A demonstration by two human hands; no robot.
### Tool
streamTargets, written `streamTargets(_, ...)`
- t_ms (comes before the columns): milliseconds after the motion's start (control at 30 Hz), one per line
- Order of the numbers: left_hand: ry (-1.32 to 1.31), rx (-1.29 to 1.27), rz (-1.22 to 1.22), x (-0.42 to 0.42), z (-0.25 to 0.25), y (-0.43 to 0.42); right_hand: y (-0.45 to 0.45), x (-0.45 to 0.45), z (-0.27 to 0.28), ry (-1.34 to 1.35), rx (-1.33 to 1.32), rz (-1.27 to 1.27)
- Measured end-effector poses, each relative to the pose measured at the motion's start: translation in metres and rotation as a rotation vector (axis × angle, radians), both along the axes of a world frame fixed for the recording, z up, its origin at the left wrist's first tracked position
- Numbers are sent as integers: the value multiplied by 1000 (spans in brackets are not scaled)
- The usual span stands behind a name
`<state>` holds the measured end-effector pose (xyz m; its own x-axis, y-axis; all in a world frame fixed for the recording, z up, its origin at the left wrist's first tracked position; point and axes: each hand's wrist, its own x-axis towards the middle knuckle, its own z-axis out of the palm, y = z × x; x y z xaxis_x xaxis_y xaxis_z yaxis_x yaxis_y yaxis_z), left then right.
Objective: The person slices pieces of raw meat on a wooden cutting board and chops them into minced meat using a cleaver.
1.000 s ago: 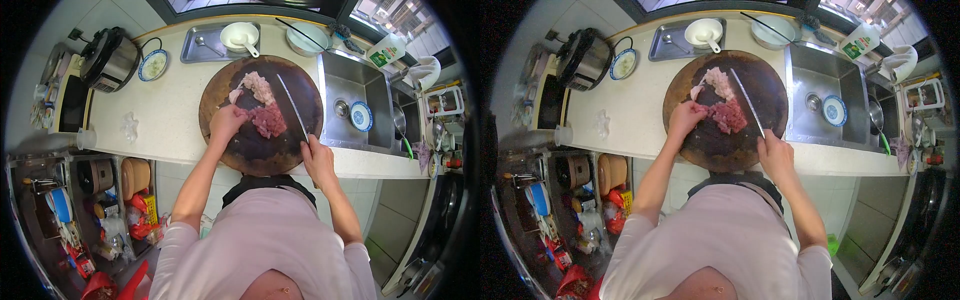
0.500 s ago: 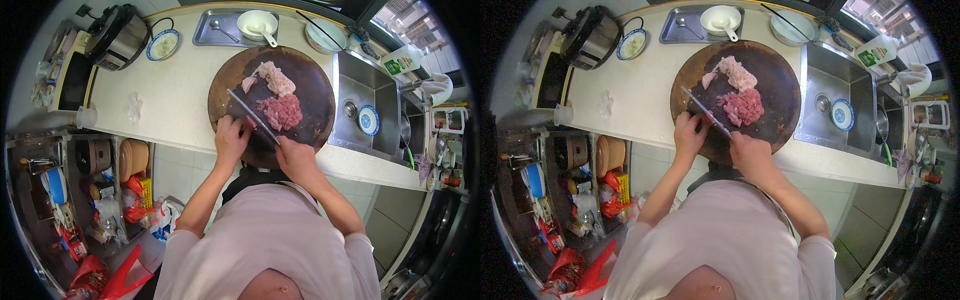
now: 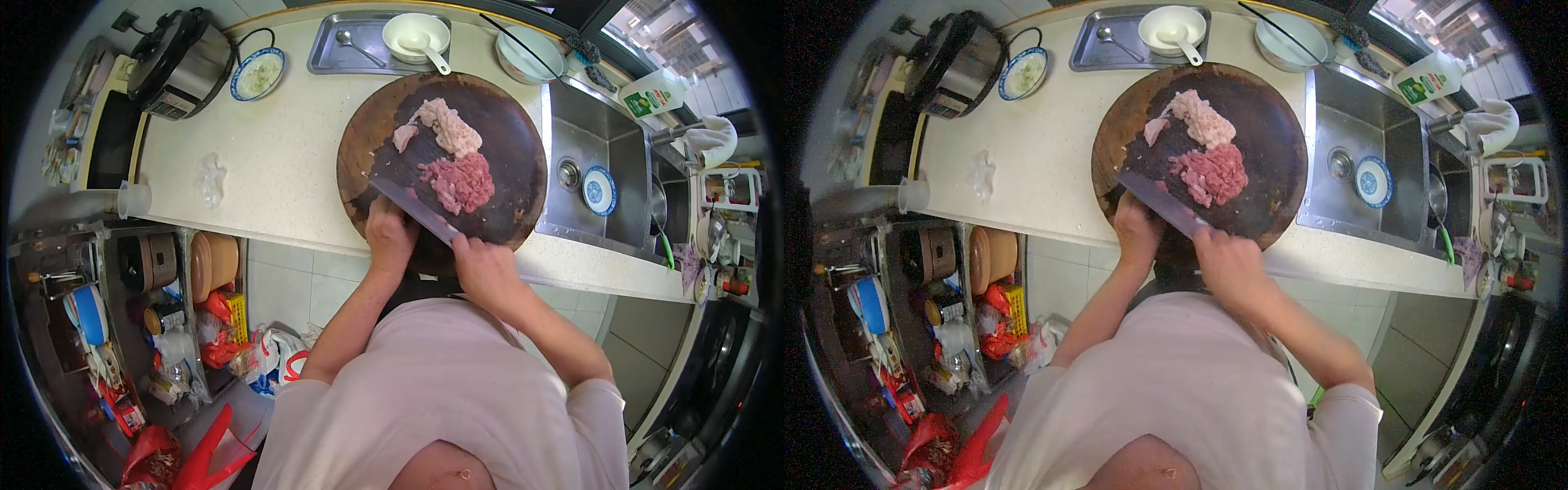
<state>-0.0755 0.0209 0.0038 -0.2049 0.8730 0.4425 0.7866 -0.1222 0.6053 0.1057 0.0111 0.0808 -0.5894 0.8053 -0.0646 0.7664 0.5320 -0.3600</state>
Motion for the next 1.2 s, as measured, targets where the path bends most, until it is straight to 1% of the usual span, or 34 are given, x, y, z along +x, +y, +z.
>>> streamTargets(100, -10, 68, 15, 1, 2, 4, 24, -33, -12, 144, 115, 37)
streamTargets(200, 92, -143, 107, 3, -5, -3, 40, -33, -11, 3, -12, -28)
streamTargets(233, 76, -53, 88, 2, -8, -3, 49, -26, -4, 3, -54, -90)
streamTargets(267, 32, -64, 75, 4, -2, -5, 53, -20, -4, 83, -45, -145)
streamTargets(333, -51, -87, 54, 5, 13, -9, 49, -12, 4, 54, -55, -158)
streamTargets(433, -41, -41, 45, 2, 5, -9, 25, -3, 13, 111, -20, -65)
streamTargets(500, -26, 13, 18, -1, 3, -7, 13, -2, 14, 68, -6, -3)
streamTargets(567, -23, 15, 14, 0, 2, -8, 8, -1, 13, 42, 31, 49)
streamTargets(700, -34, 88, 36, 5, 1, -6, -3, 11, 15, -21, -1, 46)
streamTargets(767, -13, 63, 38, 6, 7, -7, -6, 17, 16, -70, -1, 45)
streamTargets(900, -24, -1, 36, 5, 3, -8, 4, 10, 16, -54, 45, 106)
streamTargets(1000, -47, 20, -7, 3, 0, -6, 19, -10, 11, -46, 69, 121)
streamTargets(1100, -9, 97, 32, 6, -4, -2, 38, -38, -13, 9, 114, 129)
streamTargets(1200, 106, -2, 112, 12, -6, -8, 52, -30, -9, 16, 106, 95)
